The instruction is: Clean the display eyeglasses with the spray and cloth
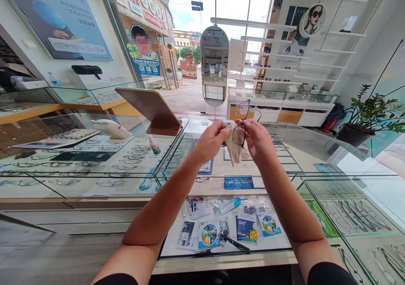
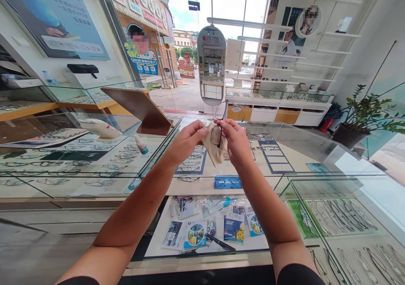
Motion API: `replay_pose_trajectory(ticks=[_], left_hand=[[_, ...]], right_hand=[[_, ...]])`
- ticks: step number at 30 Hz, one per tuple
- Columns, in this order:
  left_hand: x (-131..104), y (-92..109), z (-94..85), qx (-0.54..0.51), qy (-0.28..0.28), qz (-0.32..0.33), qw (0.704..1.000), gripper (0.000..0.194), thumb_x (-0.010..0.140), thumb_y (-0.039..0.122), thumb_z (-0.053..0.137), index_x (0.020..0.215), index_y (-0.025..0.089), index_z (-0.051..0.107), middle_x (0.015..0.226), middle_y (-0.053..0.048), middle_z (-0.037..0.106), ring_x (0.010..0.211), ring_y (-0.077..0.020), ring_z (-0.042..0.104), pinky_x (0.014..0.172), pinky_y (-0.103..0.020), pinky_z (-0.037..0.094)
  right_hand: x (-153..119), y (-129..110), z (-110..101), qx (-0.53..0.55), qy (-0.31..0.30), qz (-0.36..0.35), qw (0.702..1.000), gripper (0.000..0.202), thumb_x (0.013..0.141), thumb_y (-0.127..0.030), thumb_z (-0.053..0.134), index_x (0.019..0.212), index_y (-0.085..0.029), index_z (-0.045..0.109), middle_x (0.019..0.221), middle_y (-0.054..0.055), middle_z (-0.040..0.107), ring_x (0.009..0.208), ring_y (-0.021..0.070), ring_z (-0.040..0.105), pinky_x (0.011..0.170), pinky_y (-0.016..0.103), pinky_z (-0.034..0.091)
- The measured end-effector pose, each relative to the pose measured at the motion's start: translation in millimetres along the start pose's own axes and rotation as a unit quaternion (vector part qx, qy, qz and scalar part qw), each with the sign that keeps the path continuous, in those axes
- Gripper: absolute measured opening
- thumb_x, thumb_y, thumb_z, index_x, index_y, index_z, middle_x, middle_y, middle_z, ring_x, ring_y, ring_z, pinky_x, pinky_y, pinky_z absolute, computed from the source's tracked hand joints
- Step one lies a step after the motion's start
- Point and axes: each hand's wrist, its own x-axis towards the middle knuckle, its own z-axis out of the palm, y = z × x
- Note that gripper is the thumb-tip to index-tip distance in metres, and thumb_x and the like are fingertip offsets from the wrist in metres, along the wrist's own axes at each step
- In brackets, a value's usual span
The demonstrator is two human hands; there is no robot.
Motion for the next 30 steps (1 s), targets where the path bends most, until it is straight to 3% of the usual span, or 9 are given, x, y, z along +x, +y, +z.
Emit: replay_pose_trajectory(ticks=[5,10,16,21,26,30], left_hand=[[-2.6,2.8,-1.2,0.075,-0.001,0.037,0.996,0.029,0.099,0.043,0.068,0.085,0.021,0.056,0.077,0.003,0.049,0.071,-0.0135,0.042,0.068,-0.026,0.037],[-4.5,4.0,0.1,0.058,-0.009,0.033,0.998,0.030,0.100,0.045,0.068,0.088,0.021,0.055,0.078,0.003,0.047,0.070,-0.0133,0.040,0.067,-0.027,0.036],[-4.7,1.8,2.9,0.058,-0.012,0.042,0.997,0.037,0.098,0.051,0.075,0.090,0.021,0.055,0.081,0.003,0.049,0.072,-0.0132,0.044,0.067,-0.027,0.039],[-1.8,-2.3,3.8,0.015,-0.023,0.043,0.999,0.053,0.100,0.071,0.066,0.089,0.020,0.061,0.083,-0.001,0.057,0.078,-0.0158,0.055,0.074,-0.029,0.050],[-1.4,-8.1,8.2,0.018,-0.008,0.051,0.999,0.044,0.093,0.058,0.084,0.093,0.019,0.063,0.082,0.001,0.061,0.074,-0.0124,0.055,0.068,-0.025,0.047],[-2.0,-13.4,15.8,-0.058,0.018,0.038,0.997,0.054,0.083,0.053,0.095,0.101,0.021,0.056,0.089,0.001,0.070,0.078,-0.0119,0.066,0.072,-0.024,0.053]], right_hand=[[1.7,3.2,-0.1,-0.024,0.001,-0.022,0.999,0.025,0.076,-0.046,0.094,0.082,-0.027,0.078,0.096,0.000,0.084,0.110,0.0205,0.073,0.105,0.033,0.053],[1.0,6.5,1.7,-0.014,0.000,-0.037,0.999,0.026,0.075,-0.047,0.095,0.082,-0.027,0.079,0.098,0.001,0.085,0.115,0.0220,0.073,0.112,0.034,0.052],[-0.7,11.0,5.4,0.008,0.010,-0.025,1.000,0.027,0.073,-0.047,0.095,0.084,-0.027,0.080,0.103,0.002,0.086,0.108,0.0223,0.073,0.099,0.033,0.057],[0.3,11.3,6.3,0.024,0.011,-0.010,1.000,0.029,0.071,-0.047,0.096,0.082,-0.026,0.079,0.101,0.002,0.086,0.097,0.0203,0.074,0.089,0.032,0.060],[1.2,12.4,5.2,0.042,0.011,0.000,0.999,0.028,0.074,-0.045,0.094,0.084,-0.025,0.078,0.104,0.002,0.086,0.088,0.0161,0.072,0.073,0.026,0.057],[1.6,14.4,4.8,0.051,0.007,-0.006,0.999,0.027,0.076,-0.045,0.093,0.086,-0.025,0.078,0.104,0.002,0.086,0.086,0.0172,0.073,0.071,0.027,0.057]])
